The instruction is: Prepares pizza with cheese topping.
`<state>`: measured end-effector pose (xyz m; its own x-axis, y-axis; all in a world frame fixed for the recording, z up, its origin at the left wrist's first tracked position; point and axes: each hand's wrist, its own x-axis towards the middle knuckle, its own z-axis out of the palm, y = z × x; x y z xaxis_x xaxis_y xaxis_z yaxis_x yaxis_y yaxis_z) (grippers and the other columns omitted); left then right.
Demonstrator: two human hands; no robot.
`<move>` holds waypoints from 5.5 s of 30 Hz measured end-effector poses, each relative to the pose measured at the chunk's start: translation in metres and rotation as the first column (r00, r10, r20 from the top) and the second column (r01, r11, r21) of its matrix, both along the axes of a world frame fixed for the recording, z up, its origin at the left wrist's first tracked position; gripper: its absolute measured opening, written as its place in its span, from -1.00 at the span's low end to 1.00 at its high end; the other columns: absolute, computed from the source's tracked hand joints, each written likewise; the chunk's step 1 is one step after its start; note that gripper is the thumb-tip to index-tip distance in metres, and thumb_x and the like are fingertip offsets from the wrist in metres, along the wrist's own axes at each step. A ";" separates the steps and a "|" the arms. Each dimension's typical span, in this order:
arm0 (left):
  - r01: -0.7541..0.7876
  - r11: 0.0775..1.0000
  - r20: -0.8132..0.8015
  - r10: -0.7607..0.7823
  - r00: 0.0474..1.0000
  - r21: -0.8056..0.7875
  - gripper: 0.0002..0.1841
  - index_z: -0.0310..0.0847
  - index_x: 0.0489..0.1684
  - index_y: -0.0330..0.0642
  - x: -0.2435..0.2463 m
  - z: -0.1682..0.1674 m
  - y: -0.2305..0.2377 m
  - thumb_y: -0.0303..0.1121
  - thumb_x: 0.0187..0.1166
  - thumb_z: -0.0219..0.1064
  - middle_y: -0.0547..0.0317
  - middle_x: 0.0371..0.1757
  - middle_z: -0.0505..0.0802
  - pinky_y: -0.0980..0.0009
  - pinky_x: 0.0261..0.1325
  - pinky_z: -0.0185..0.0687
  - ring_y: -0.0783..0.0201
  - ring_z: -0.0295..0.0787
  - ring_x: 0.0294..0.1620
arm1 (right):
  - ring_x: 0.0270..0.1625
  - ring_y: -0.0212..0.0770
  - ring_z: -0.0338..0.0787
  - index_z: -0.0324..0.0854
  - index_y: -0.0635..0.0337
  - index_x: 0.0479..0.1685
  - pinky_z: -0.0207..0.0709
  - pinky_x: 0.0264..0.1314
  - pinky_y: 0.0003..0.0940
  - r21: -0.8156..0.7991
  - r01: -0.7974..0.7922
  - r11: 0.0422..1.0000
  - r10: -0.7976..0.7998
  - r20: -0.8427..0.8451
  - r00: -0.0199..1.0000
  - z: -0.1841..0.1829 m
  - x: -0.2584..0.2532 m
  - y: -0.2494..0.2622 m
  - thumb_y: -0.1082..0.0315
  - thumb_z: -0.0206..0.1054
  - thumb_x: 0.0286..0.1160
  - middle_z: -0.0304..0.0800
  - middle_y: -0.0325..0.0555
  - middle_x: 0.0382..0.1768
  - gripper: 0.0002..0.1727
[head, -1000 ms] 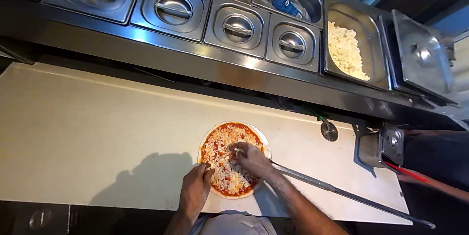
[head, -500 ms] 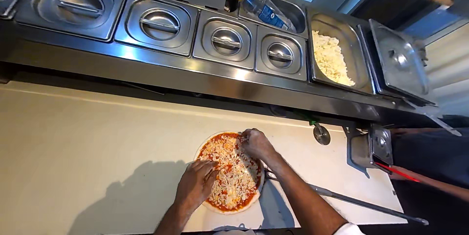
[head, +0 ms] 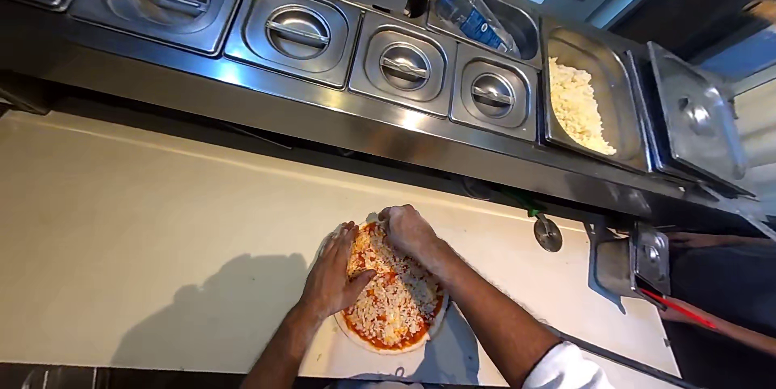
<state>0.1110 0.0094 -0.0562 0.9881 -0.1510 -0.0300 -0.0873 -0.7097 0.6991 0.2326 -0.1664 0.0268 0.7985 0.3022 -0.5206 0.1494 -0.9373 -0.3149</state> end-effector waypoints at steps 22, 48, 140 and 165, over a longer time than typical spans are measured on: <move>-0.082 0.993 0.031 0.080 0.996 0.080 0.21 0.07 0.82 -0.43 -0.088 -0.018 -0.008 0.48 0.35 0.26 -0.17 0.84 0.26 0.00 0.92 -0.12 -0.01 0.02 0.90 | 0.20 0.07 0.79 0.70 0.14 0.20 0.60 0.28 0.15 0.200 -0.235 0.951 0.285 -0.280 0.916 0.022 -0.066 0.028 0.28 0.29 0.59 0.81 0.10 0.09 -0.70; -0.330 0.922 0.131 0.309 0.942 0.200 0.02 0.32 0.69 -0.45 -0.134 -0.024 -0.034 0.43 0.60 -0.05 -0.28 0.73 0.43 -0.18 0.85 -0.01 -0.15 0.17 0.84 | 0.20 0.02 0.81 0.69 0.13 0.24 0.64 0.31 0.05 0.185 -0.282 0.941 0.325 -0.266 0.908 0.012 -0.099 0.037 0.30 0.20 0.67 0.82 0.05 0.09 -0.70; -0.155 0.977 0.147 0.176 0.973 -0.147 -0.55 0.74 0.26 -0.28 -0.064 0.007 -0.014 -0.14 0.56 0.31 -0.04 -0.02 0.88 0.07 0.02 0.82 0.08 0.84 -0.04 | 0.31 0.05 0.78 0.74 0.15 0.25 0.61 0.41 -0.02 -0.101 0.156 0.982 -0.179 -0.285 0.941 0.027 -0.157 -0.098 0.30 0.21 0.63 0.79 0.11 0.21 -0.67; -0.190 0.981 0.158 0.184 0.970 0.025 -0.74 0.85 -0.14 -0.13 -0.155 -0.010 -0.063 -0.22 0.59 0.26 0.12 -0.29 0.85 0.39 -0.32 0.81 0.29 0.83 -0.38 | 0.22 -0.13 0.82 0.78 0.11 0.18 0.63 0.39 -0.17 0.269 0.070 0.961 0.016 -0.306 0.952 0.001 -0.169 -0.055 0.26 0.25 0.64 0.85 -0.02 0.14 -0.70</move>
